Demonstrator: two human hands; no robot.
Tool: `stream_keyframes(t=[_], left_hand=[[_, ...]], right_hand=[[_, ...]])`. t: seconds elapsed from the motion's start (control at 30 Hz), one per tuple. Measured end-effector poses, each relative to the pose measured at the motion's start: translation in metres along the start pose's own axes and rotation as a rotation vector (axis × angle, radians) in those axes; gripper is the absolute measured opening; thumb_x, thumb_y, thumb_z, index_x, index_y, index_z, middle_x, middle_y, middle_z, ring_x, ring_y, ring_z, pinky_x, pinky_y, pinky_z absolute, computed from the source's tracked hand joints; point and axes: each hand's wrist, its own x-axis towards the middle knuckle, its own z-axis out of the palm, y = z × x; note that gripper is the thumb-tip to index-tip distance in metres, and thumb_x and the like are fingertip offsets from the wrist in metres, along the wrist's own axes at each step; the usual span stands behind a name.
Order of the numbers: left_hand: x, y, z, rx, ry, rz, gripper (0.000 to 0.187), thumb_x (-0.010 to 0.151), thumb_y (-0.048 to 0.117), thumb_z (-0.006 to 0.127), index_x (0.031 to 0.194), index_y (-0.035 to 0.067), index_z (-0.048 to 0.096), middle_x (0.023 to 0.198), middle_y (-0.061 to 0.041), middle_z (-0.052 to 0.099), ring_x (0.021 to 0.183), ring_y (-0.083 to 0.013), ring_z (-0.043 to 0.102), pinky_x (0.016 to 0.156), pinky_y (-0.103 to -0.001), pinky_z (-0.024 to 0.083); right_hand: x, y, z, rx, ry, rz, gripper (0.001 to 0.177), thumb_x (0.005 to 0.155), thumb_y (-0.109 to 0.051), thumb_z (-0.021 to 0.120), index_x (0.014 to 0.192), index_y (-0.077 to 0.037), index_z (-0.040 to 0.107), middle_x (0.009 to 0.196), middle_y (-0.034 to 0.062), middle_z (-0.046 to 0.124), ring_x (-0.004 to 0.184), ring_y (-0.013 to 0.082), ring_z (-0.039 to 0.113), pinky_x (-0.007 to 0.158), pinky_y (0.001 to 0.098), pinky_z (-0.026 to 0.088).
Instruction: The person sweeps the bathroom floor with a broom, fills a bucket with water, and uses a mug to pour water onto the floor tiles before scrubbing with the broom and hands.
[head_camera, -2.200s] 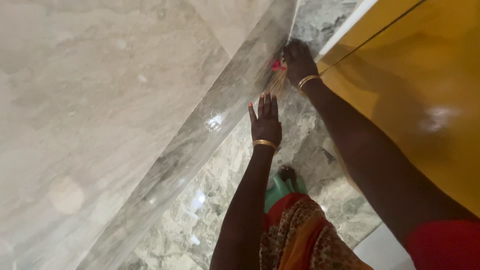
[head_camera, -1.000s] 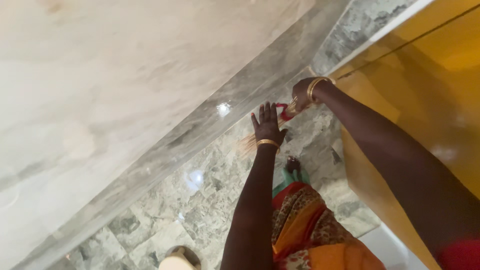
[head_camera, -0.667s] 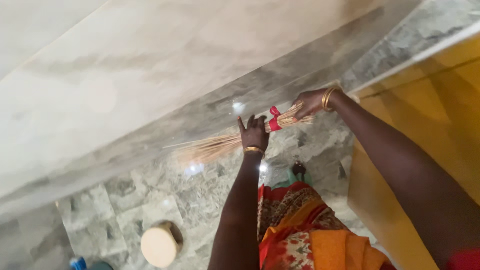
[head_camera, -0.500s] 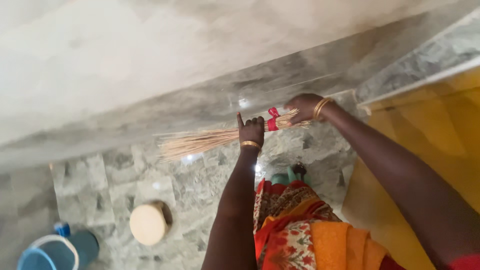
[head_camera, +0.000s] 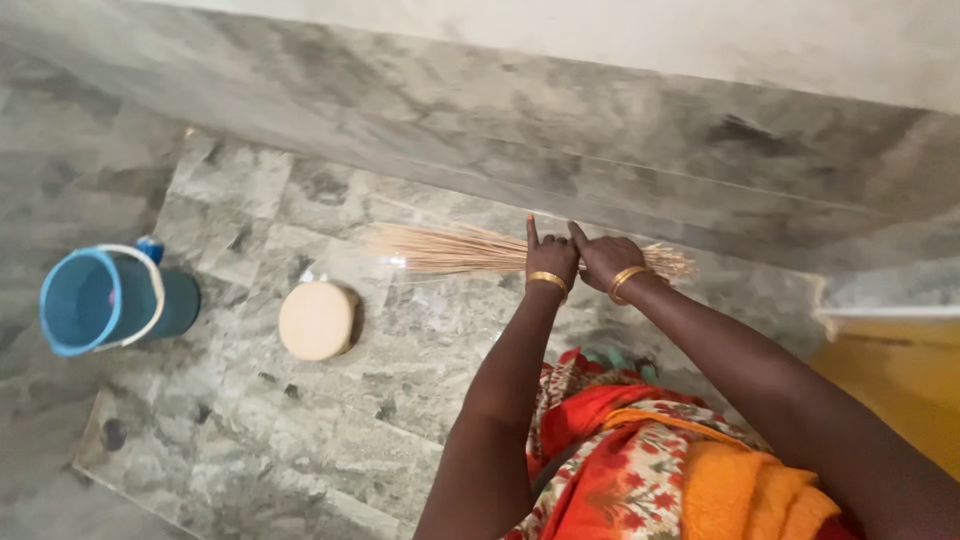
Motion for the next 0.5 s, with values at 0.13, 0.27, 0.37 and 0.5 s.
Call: stream_keyframes(t=[0.13,0.27,0.37,0.5], left_hand=[[-0.036,-0.058,0.006,-0.124,0.195,-0.099,0.028,0.101,0.022,0.057,0.128,0.014,0.063,0.134,-0.006,0.064,0.144,-0.0254,0.046,0.128,-0.062,0.003],[-0.061,-0.114,0.01,-0.145,0.335,-0.179,0.042,0.097,0.023,0.059,0.138,0.016,0.056,0.154,-0.007,0.048,0.152,-0.026,0.034,0.127,-0.06,0.008],[-0.072,-0.147,0.013,-0.183,0.433,-0.262,0.049,0.096,0.025,0.059,0.143,0.017,0.051,0.159,-0.006,0.042,0.152,-0.0255,0.031,0.127,-0.06,0.01],[-0.089,-0.184,0.012,-0.162,0.447,-0.377,0.047,0.101,0.024,0.057,0.146,0.02,0.047,0.161,-0.006,0.04,0.153,-0.0243,0.03,0.128,-0.06,0.01]], right_hand=[[0.032,-0.034,0.015,-0.014,0.018,0.004,0.071,0.088,-0.028,0.068,0.153,-0.014,0.043,0.105,0.0133,0.075,0.098,0.0316,0.072,0.085,0.0458,0.057],[0.059,-0.071,0.015,0.027,0.037,0.022,0.053,0.087,-0.036,0.07,0.136,-0.019,0.062,0.119,0.0128,0.072,0.11,0.0334,0.069,0.093,0.0479,0.055],[0.078,-0.106,0.002,0.0,0.032,-0.023,0.05,0.088,-0.04,0.07,0.132,-0.017,0.065,0.12,0.0128,0.073,0.111,0.0338,0.069,0.095,0.0484,0.055],[0.104,-0.151,-0.008,-0.058,-0.008,-0.088,0.053,0.088,-0.042,0.071,0.133,-0.016,0.064,0.119,0.0149,0.074,0.109,0.0351,0.07,0.094,0.0491,0.055]])
